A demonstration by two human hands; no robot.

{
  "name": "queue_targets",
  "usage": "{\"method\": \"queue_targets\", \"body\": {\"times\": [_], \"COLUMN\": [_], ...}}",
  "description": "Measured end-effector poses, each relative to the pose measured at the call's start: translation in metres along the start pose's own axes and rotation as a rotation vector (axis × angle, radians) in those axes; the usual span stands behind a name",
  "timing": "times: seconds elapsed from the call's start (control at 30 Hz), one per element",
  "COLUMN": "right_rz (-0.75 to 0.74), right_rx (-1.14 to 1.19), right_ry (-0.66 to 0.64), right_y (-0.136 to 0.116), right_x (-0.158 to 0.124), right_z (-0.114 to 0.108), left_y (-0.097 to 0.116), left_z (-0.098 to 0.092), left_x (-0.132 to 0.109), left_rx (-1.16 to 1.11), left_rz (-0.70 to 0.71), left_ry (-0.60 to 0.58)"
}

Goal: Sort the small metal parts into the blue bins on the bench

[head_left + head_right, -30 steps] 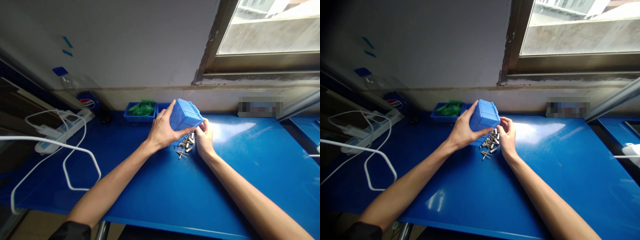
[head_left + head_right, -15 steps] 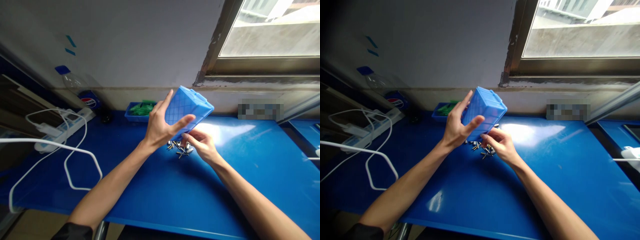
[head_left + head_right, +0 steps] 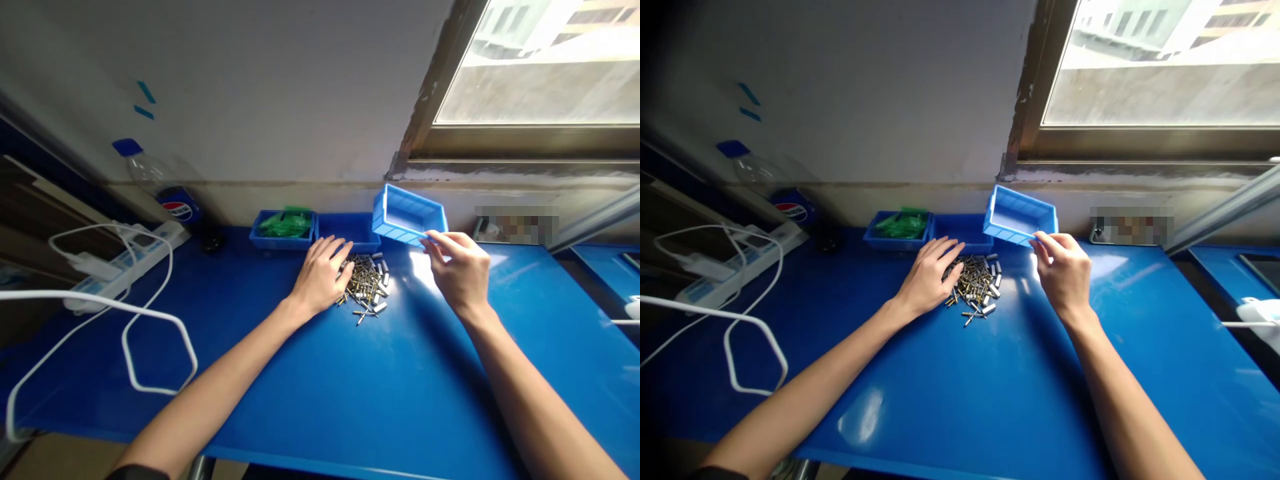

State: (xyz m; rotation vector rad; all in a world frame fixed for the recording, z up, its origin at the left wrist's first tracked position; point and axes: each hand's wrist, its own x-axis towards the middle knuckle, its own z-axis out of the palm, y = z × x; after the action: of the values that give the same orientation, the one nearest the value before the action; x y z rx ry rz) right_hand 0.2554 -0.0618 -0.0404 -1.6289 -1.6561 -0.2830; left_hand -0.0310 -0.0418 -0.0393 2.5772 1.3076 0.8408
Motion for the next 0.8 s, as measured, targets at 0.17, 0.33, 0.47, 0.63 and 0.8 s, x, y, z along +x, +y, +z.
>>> {"method": "queue_targets", "body": {"times": [0.17,0.33,0.47,0.63,0.8], "right_rz": [0.102,0.187,0.175,0.108,0.036], "right_rx": [-0.039,-0.103,-0.100,-0.029,-0.108], "right_ry": [-0.061,-0.055,-0.128,-0.161,-0.146], "right_y": [0.007,0.015,0.021,0.019,0.003], "right_x": [-0.003,-0.002,-0.005,-0.007,-0.006], "right_z": [0.005,0.004,0.008,0.012,0.005], "left_y": [-0.004,-0.004,-0.004,-0.007,-0.005], "left_z": [0.000,0.000,0.001,0.001,-0.003], "left_x": [0.001,0.000,0.000,0.003,0.002], "left_rx": [0.024,0.049,0.056,0.044,0.039], "left_rz": [0.008,0.008,0.013,0.013,0.040], "left_ry": [-0.004,-0.008,-0.017,-0.030,-0.031]}}
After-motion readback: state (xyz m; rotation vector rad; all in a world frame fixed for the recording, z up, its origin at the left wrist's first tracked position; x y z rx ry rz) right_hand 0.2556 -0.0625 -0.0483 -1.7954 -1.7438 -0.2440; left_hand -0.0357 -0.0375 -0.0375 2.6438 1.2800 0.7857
